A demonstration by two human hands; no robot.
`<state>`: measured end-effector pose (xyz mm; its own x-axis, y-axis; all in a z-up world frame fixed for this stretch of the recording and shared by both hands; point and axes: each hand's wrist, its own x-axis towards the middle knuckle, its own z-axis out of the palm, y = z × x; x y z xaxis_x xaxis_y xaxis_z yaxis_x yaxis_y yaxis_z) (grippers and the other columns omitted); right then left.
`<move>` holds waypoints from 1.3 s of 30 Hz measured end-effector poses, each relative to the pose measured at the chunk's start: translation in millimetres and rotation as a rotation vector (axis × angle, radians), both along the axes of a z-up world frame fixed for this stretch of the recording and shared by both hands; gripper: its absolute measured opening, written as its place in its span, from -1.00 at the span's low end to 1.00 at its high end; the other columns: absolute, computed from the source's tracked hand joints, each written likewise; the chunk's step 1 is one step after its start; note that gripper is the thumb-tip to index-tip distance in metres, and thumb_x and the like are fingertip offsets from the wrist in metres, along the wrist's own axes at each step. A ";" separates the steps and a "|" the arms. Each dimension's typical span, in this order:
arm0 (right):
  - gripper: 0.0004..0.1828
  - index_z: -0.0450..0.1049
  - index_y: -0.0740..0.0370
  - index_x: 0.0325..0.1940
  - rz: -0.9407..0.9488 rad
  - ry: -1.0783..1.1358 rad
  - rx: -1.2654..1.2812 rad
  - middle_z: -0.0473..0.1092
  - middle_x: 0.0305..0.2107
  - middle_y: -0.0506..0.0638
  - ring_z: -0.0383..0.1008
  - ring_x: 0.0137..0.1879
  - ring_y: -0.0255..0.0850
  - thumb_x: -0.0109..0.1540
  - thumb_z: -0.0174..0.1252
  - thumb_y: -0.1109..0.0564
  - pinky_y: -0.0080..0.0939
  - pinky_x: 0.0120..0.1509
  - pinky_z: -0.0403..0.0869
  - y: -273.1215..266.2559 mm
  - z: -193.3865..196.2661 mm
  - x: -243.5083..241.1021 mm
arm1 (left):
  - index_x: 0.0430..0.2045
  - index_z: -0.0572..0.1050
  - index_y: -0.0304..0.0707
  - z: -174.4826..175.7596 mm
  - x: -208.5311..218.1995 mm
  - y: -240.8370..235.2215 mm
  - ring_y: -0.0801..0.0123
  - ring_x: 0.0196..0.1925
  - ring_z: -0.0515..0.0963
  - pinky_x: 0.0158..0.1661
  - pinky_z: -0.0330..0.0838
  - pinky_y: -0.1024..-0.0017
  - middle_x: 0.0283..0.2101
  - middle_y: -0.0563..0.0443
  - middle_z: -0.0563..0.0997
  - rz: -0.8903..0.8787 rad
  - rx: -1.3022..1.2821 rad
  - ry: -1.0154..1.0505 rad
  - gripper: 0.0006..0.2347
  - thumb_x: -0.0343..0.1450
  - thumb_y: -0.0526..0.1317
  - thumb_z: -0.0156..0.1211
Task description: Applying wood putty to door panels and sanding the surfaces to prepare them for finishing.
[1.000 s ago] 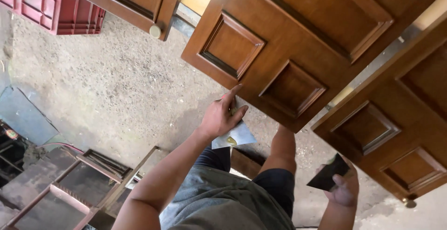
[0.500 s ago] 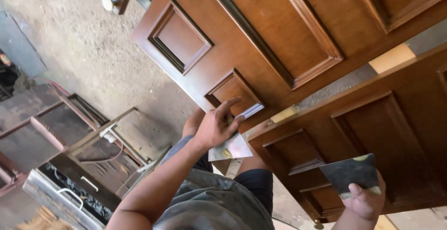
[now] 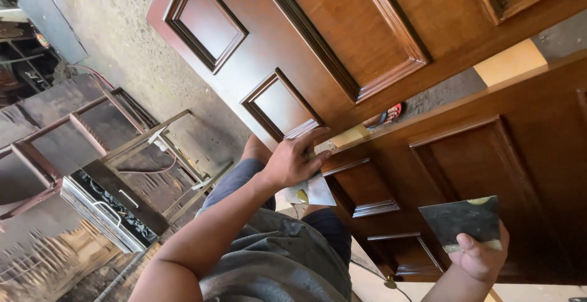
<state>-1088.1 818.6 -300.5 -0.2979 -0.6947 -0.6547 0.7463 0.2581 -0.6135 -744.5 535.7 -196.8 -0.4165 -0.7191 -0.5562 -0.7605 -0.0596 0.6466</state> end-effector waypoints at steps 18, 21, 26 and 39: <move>-0.28 0.44 0.37 0.25 -0.113 0.167 0.012 0.51 -0.08 0.16 0.56 0.01 0.04 -0.03 0.27 0.23 0.22 0.25 0.59 -8.3 -15.1 6.5 | 0.36 0.32 -0.07 21.9 96.4 41.0 0.39 -0.67 0.24 -0.60 0.28 0.27 -0.65 0.14 0.30 -0.056 0.054 -0.246 -0.52 0.46 -0.23 0.12; -0.43 0.37 0.31 0.14 -0.043 0.148 -0.390 0.51 -0.01 0.26 0.53 0.22 0.08 0.03 0.19 0.36 0.14 0.31 0.58 -48.7 -1.3 7.1 | 0.15 0.50 -0.08 28.1 88.8 50.3 -0.25 -0.62 0.55 -0.39 0.53 0.00 -0.67 -0.19 0.54 -0.068 -0.153 -0.102 -0.59 0.36 -0.18 0.28; -0.44 0.34 0.31 0.15 -0.048 0.220 -0.407 0.50 -0.02 0.24 0.54 0.22 -0.02 0.05 0.20 0.34 0.05 0.29 0.60 -56.8 26.8 -0.6 | -0.06 0.61 -0.02 23.1 91.8 61.9 0.01 -0.62 0.62 -0.45 0.55 0.21 -0.66 -0.01 0.54 -0.124 -0.165 -0.048 -0.75 0.40 -0.11 0.28; -0.43 0.33 0.40 0.16 -0.177 0.408 -0.307 0.49 -0.13 0.19 0.56 0.10 -0.07 0.05 0.17 0.27 -0.01 0.25 0.57 41.8 56.1 104.8 | -0.74 0.39 -0.09 -11.2 143.0 89.9 -0.08 -0.68 0.51 -0.60 0.34 0.20 -0.76 -0.10 0.38 -0.186 -0.150 0.124 -0.69 0.38 -0.04 0.29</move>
<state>-983.4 860.3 -244.4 -0.6151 -0.7521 -0.2367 0.4479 -0.0863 -0.8899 -601.5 625.6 -208.0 -0.6076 -0.6943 -0.3856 -0.6641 0.1778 0.7262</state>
